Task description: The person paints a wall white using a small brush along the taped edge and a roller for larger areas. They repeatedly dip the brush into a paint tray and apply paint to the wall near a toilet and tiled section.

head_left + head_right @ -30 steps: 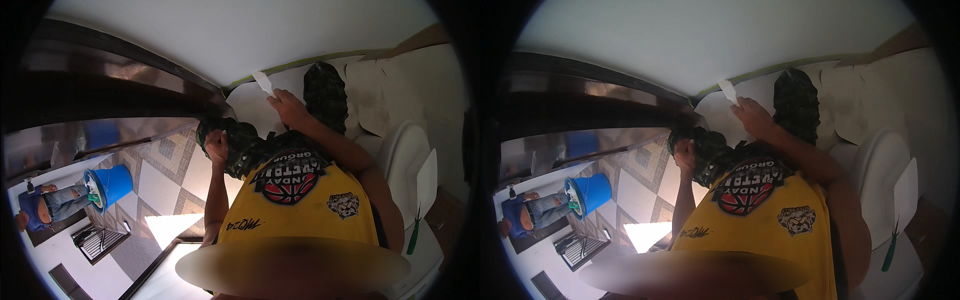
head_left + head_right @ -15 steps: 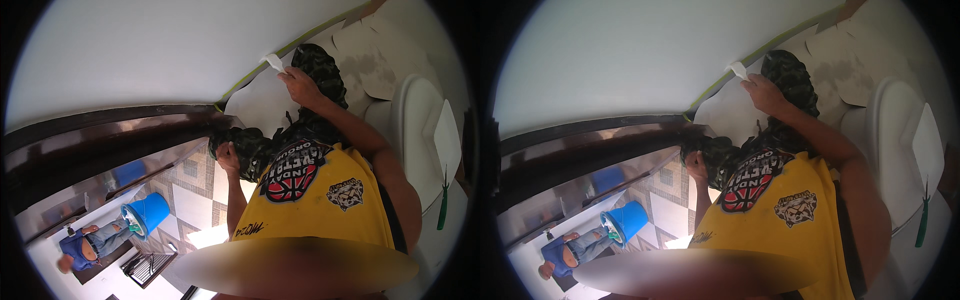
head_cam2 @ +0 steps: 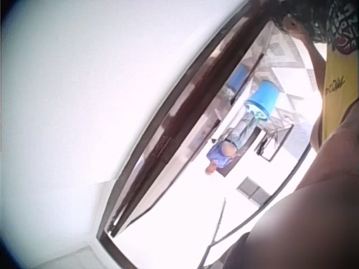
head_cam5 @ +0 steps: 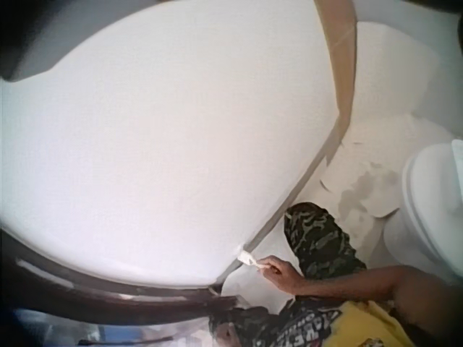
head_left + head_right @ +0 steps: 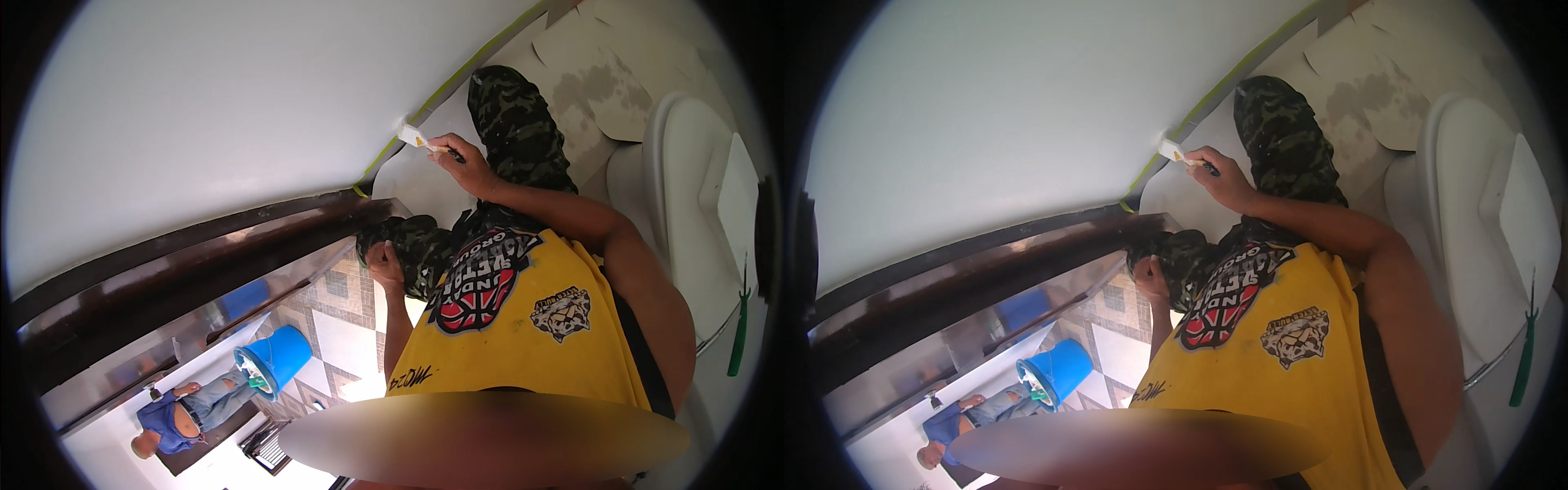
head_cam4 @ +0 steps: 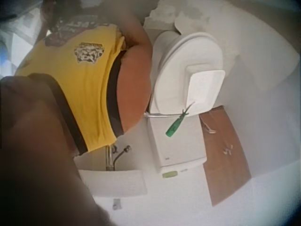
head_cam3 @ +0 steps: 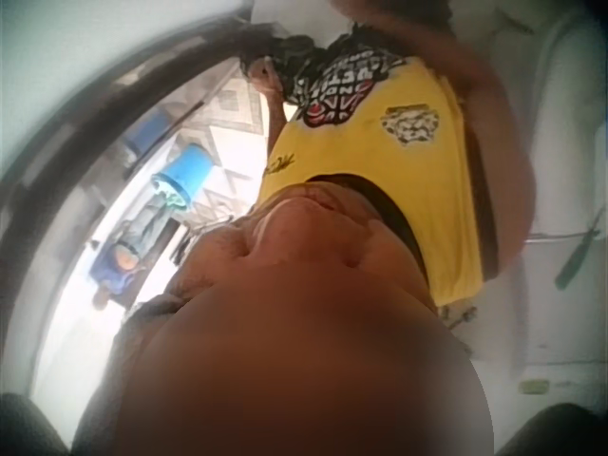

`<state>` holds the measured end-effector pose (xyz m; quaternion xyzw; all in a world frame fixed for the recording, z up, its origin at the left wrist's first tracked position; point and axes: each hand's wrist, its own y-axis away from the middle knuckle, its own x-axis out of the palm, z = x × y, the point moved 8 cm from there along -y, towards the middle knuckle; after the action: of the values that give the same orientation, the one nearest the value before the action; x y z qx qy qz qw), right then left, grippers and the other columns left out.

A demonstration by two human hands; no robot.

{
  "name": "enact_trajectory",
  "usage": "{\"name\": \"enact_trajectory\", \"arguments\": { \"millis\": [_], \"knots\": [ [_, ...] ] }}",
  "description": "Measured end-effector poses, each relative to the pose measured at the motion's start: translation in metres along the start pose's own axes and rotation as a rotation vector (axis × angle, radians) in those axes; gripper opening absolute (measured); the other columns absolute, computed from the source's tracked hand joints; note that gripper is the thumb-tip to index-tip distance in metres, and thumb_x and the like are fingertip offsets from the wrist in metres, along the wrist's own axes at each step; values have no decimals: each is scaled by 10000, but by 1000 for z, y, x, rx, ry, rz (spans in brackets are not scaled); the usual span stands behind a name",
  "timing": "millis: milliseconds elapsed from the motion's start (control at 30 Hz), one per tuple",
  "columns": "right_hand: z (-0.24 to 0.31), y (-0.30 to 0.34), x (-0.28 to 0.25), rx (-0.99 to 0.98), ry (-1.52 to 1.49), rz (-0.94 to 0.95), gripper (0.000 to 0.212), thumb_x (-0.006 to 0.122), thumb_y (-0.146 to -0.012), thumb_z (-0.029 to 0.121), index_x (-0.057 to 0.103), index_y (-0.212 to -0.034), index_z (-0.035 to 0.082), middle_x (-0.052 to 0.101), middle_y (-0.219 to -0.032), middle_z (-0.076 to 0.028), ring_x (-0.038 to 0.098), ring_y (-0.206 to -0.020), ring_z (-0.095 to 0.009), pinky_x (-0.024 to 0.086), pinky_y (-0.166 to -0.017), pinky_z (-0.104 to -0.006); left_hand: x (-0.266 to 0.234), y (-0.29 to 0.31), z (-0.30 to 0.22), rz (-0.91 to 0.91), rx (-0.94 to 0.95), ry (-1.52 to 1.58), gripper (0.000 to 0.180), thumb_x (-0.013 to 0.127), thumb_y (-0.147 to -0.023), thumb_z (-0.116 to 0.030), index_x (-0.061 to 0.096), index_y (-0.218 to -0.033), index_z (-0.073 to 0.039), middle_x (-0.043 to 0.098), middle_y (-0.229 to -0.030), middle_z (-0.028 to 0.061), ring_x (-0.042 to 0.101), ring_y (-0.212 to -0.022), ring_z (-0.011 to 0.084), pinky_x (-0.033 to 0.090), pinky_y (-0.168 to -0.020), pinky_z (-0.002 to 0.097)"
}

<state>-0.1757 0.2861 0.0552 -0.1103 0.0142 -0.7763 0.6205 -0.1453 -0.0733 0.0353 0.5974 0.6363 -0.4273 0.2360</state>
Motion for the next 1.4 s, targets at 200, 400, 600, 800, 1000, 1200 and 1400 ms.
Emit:
{"name": "enact_trajectory", "arguments": {
  "millis": [200,400,600,800,1000,1200,1400],
  "knots": [
    [-11,3,-54,72,-365,-404,249,546,-1037,131,613,-1220,-24,673,-1133,-140,700,-1044,-210,547,-953,-340,-2,-1,-4,-6,34,-3,176,682,-919,-140,737,-851,13,721,-952,160,645,-919,360,509,-841,463],
    [-21,4,-28,226,-376,-191,269,547,-1048,163,608,-1235,-20,677,-1133,-136,703,-1028,-211,543,-958,-341,-2,-4,-1,18,34,2,171,686,-918,-136,739,-860,15,724,-955,163,647,-920,361,508,-835,467],
    [-9,12,-57,-22,-337,-576,285,544,-1052,167,566,-1276,-9,655,-1175,-119,679,-1082,-203,532,-968,-336,-3,-4,0,0,31,-20,186,677,-934,-143,740,-871,20,723,-957,175,646,-908,370,505,-836,475],
    [-16,7,-1,156,-384,-147,277,549,-1050,146,560,-1282,-6,651,-1175,-119,669,-1109,-194,529,-964,-327,-7,-1,-7,-7,62,-53,198,657,-962,-150,726,-1014,29,718,-1016,194,661,-948,396,516,-854,487],
    [-12,12,-49,66,-356,-452,265,546,-1051,142,574,-1266,-11,660,-1151,-118,667,-1081,-181,527,-965,-319,-10,6,0,-81,-9,-18,226,572,-1014,-80,682,-1179,27,687,-1176,214,671,-1104,342,597,-866,411],
    [-18,8,13,192,-355,-83,260,541,-1051,141,586,-1251,-18,658,-1154,-120,666,-1082,-185,531,-971,-323,-5,12,-1,-116,119,80,259,484,-987,78,660,-1174,40,659,-1221,251,669,-1136,379,645,-872,370],
    [-14,1,-48,80,-498,-340,226,547,-1038,107,620,-1209,-21,654,-1162,-127,703,-1037,-216,539,-967,-332,-12,11,-12,-93,338,-156,338,460,-901,158,669,-1124,15,666,-1213,246,637,-1176,461,587,-911,490]
  ]
}}
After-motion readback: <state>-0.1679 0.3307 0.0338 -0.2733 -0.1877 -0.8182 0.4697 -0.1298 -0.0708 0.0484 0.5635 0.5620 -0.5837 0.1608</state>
